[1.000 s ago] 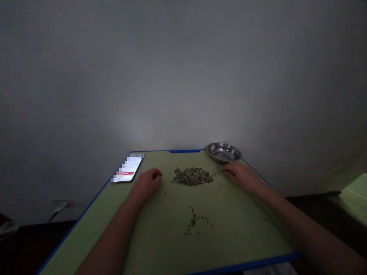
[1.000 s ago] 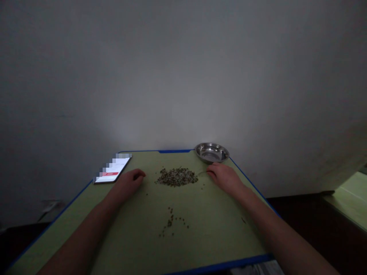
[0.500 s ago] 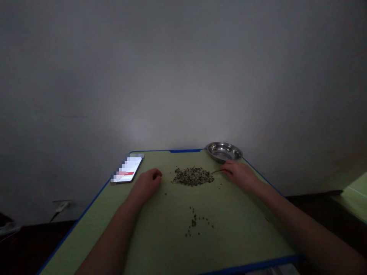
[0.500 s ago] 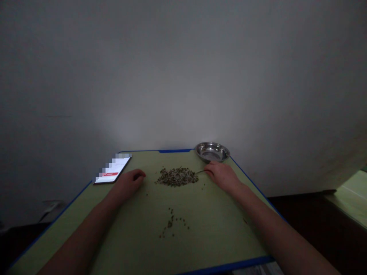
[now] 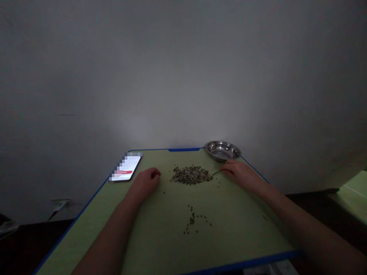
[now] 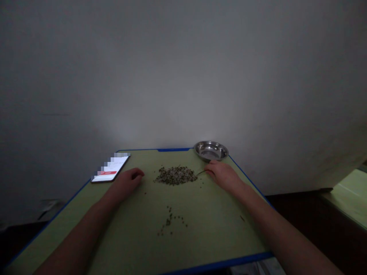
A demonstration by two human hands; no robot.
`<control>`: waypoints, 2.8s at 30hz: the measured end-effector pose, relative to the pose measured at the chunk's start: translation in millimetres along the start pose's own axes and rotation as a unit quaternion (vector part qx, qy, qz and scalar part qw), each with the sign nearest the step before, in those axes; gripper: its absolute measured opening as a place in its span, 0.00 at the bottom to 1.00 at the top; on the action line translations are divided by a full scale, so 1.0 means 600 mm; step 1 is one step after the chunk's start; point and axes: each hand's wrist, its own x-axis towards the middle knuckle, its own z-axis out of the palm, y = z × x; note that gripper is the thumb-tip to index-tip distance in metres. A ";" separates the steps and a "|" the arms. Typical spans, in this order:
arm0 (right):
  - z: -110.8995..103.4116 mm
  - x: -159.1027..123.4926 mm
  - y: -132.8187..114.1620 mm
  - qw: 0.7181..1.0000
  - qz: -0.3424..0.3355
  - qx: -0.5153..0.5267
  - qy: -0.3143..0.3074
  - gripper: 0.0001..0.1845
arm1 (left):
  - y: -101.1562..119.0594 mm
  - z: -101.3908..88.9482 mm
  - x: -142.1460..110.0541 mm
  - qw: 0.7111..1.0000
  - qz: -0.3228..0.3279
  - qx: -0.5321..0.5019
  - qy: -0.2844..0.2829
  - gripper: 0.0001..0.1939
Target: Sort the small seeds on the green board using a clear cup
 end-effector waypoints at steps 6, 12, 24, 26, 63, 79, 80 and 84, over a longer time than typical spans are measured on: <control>-0.014 -0.019 -0.003 1.000 0.004 0.008 -0.010 0.12 | 0.001 0.001 0.000 1.000 0.000 0.005 -0.002 0.15; -0.021 -0.035 0.003 1.000 0.018 0.012 -0.010 0.13 | 0.003 0.000 -0.001 1.000 0.006 0.008 -0.004 0.14; -0.013 -0.040 -0.008 0.999 0.027 0.017 -0.024 0.12 | 0.004 0.001 -0.001 1.000 0.006 0.009 -0.009 0.15; -0.013 -0.038 -0.007 0.999 0.031 0.022 -0.019 0.12 | 0.006 -0.001 -0.002 1.000 0.003 0.010 -0.009 0.15; 0.003 -0.054 -0.011 0.964 0.122 0.206 -0.114 0.13 | 0.000 0.006 0.000 1.000 0.016 0.011 -0.008 0.15; 0.028 -0.073 -0.069 0.935 0.178 0.288 -0.103 0.09 | 0.005 0.003 -0.003 1.000 0.011 0.024 -0.012 0.15; 0.031 -0.071 -0.072 0.934 0.180 0.290 -0.104 0.09 | 0.004 0.004 -0.003 1.000 0.015 0.023 -0.009 0.15; 0.040 -0.060 -0.084 0.937 0.173 0.286 -0.098 0.10 | 0.002 0.006 -0.003 1.000 0.020 0.022 -0.006 0.15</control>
